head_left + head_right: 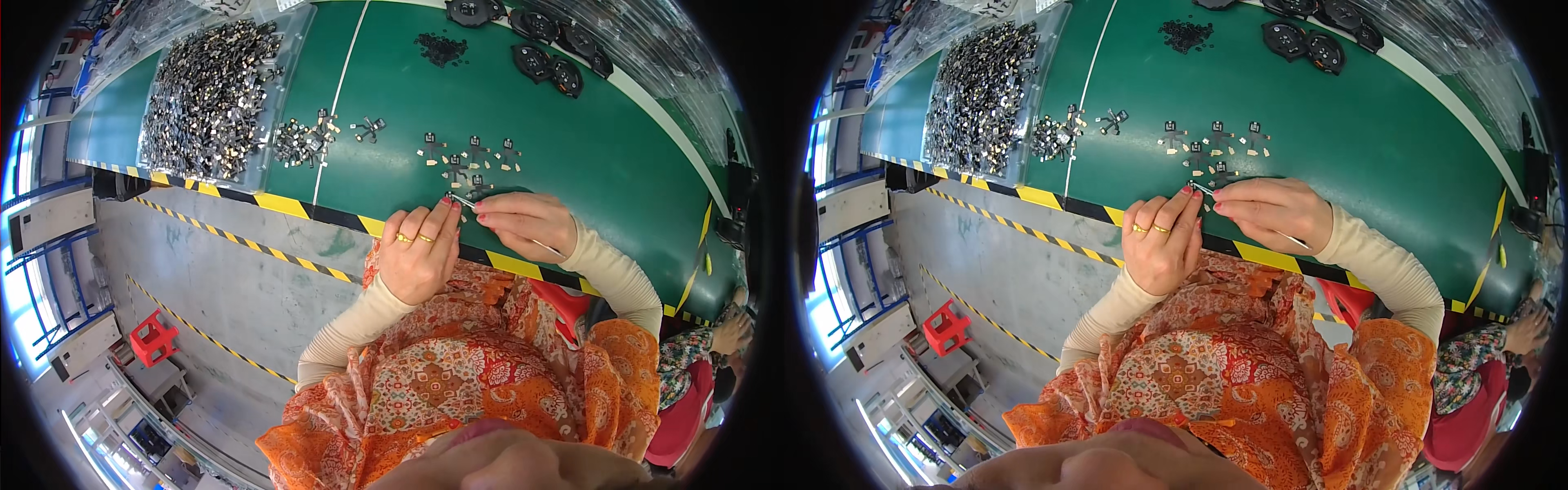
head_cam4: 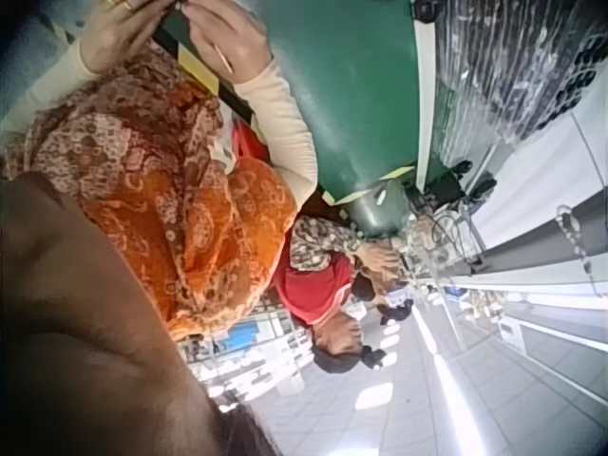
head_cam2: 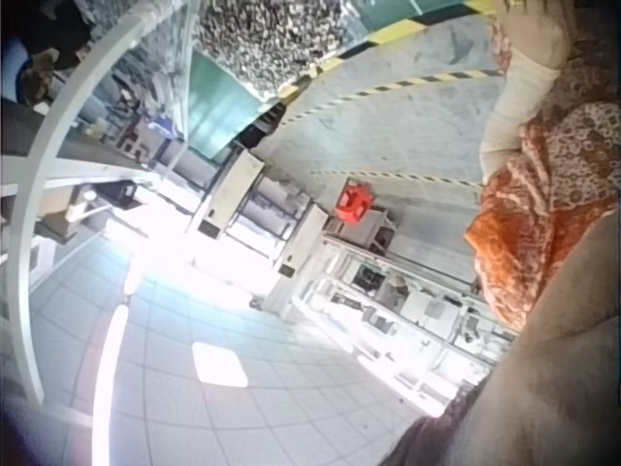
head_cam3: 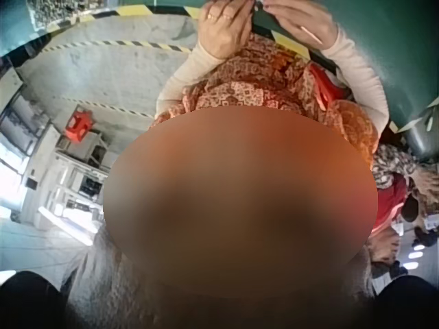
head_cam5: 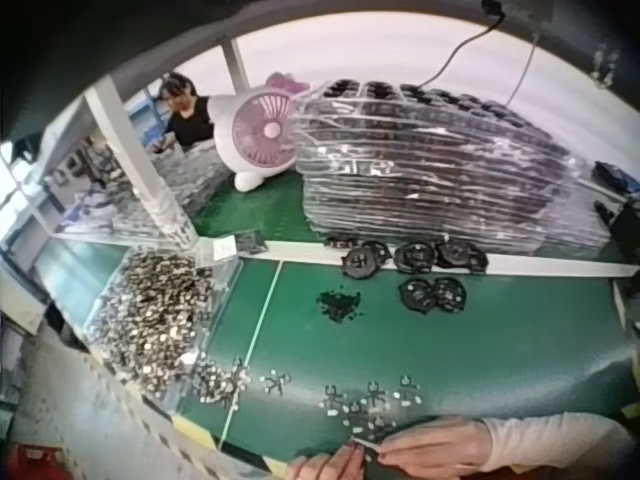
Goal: The person arranges small metal components on the work surface and inserts them into circular device housings using tweezers and by hand.
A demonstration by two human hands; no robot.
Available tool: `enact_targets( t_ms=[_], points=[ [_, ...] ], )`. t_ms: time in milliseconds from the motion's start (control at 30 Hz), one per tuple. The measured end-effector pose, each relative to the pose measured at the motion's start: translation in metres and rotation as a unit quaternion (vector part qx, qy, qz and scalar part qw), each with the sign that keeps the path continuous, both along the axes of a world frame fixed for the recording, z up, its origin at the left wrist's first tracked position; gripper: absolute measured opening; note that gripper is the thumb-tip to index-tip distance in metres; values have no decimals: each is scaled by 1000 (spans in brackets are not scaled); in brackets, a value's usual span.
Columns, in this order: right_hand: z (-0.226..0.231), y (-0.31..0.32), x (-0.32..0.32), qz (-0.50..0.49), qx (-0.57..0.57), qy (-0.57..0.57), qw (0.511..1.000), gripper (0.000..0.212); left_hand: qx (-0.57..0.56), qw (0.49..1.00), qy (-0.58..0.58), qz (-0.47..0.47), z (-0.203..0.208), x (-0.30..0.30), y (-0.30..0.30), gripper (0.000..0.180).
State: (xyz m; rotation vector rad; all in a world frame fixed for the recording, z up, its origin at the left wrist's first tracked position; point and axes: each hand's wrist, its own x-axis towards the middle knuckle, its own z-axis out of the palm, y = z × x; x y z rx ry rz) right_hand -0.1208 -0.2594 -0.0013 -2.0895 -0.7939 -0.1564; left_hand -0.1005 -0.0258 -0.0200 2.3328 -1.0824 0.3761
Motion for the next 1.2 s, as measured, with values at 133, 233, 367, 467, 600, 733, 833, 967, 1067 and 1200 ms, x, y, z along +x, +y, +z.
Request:
enact_targets(
  t_ms=[133,233,367,467,600,733,833,967,1067,1200],
  points=[
    [10,-14,3,-73,31,41,996,24,-38,997,65,15,9,2,-1,34],
    [2,-13,7,-197,132,82,968,20,-46,997,57,-25,15,5,-9,35],
    [1,-13,18,-230,153,122,953,22,-11,998,28,-50,10,10,-22,36],
    [-2,-17,32,-226,184,97,952,22,-10,998,22,-58,8,14,-21,36],
    [-7,-22,71,-228,190,63,953,22,-21,997,38,-69,6,18,-17,35],
    [-15,-24,88,-237,206,77,946,22,-24,996,44,-68,5,19,-17,36],
    [-19,-25,90,-234,234,82,940,22,-27,996,48,-70,3,19,-18,35],
    [-20,-26,93,-225,213,84,947,22,-27,997,36,-62,4,20,-20,33],
    [-13,-30,89,-211,186,74,957,22,-31,997,29,-63,6,21,-22,32],
    [6,-39,56,-85,46,-50,994,24,-31,998,20,-52,3,21,-20,31]
  ],
)
